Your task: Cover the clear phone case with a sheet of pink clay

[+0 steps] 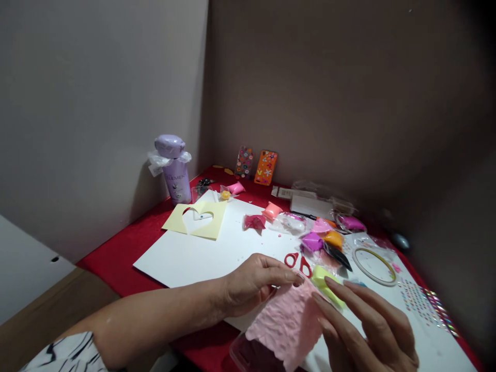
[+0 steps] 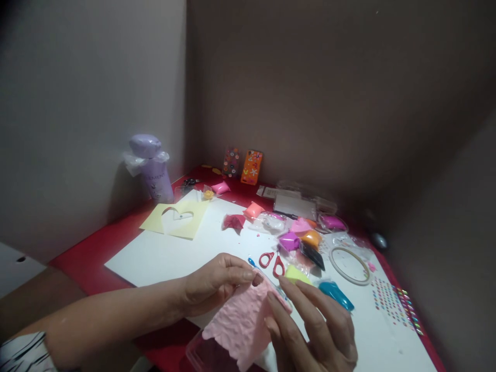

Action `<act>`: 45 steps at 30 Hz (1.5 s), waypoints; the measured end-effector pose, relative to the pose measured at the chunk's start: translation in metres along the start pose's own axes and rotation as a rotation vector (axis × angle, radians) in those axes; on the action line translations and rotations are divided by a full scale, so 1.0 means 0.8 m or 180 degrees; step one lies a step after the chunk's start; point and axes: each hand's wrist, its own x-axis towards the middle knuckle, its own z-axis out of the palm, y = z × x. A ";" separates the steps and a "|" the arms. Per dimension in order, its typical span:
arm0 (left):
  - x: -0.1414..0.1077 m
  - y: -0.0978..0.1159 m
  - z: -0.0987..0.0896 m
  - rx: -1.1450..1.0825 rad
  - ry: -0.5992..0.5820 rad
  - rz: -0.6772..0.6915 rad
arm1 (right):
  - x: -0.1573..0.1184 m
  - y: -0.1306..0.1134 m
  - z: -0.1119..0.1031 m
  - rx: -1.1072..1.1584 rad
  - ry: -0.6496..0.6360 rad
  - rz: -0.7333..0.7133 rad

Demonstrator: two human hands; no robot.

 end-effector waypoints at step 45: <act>0.003 0.003 0.000 0.0210 0.0184 0.0257 | -0.005 -0.002 0.007 0.0387 -0.0152 0.0213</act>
